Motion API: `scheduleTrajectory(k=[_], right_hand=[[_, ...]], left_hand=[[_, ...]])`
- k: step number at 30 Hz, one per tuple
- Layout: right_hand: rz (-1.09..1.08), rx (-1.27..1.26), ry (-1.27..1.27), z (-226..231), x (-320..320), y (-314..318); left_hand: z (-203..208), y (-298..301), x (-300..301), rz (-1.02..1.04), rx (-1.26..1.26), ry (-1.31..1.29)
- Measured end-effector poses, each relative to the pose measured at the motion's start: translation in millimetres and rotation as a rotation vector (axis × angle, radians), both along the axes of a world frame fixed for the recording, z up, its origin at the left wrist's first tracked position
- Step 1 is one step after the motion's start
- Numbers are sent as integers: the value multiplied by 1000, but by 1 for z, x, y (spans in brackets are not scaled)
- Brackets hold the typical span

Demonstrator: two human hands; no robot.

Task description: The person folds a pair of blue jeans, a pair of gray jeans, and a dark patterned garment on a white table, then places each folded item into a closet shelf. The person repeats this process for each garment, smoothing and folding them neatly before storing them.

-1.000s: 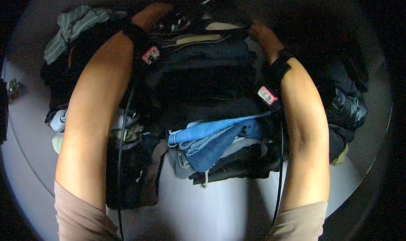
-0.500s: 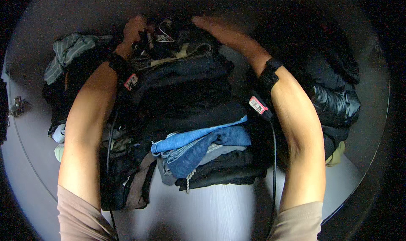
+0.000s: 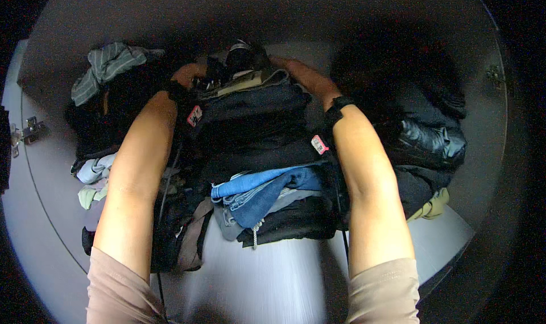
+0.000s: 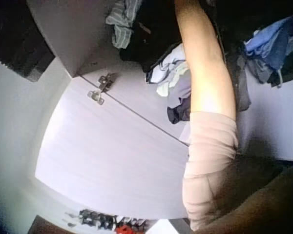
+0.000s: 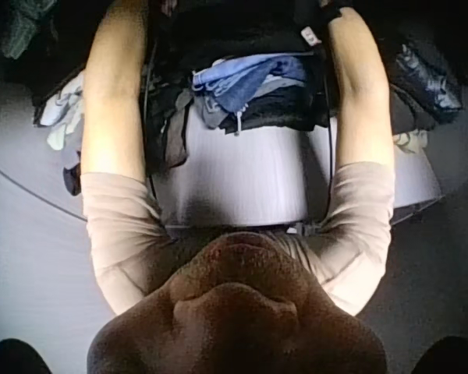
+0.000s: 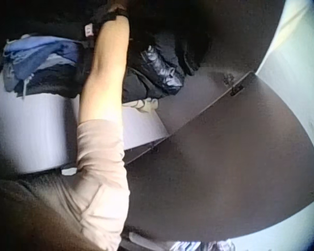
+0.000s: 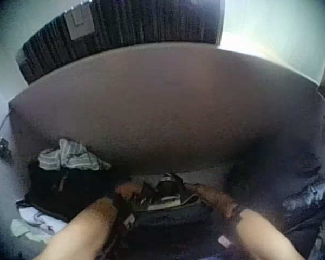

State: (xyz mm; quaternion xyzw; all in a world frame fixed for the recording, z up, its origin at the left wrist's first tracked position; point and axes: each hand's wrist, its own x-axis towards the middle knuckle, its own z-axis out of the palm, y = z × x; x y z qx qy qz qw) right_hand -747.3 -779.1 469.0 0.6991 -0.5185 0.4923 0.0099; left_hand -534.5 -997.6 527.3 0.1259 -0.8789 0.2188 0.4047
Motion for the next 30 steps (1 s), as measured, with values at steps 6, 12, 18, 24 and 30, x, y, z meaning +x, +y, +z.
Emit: scheduleTrajectory(k=[6, 12, 18, 24, 30], right_hand=[[-155, -97, -70, -2, -10, 17], [-516, 38, 665, -4, -4, 100], [-711, 117, 766, -42, 68, 190], [-624, 602, 1070, -106, 114, 235], [-295, 722, 1144, -176, 143, 266]], left_hand=[[-30, -9, 2, -281, -219, 4], [0, 70, -5, 24, 208, 342], [-3, 121, 60, -18, -251, 447], [-57, 225, 134, -666, -17, 239], [-146, 297, 235, -788, -322, 227]])
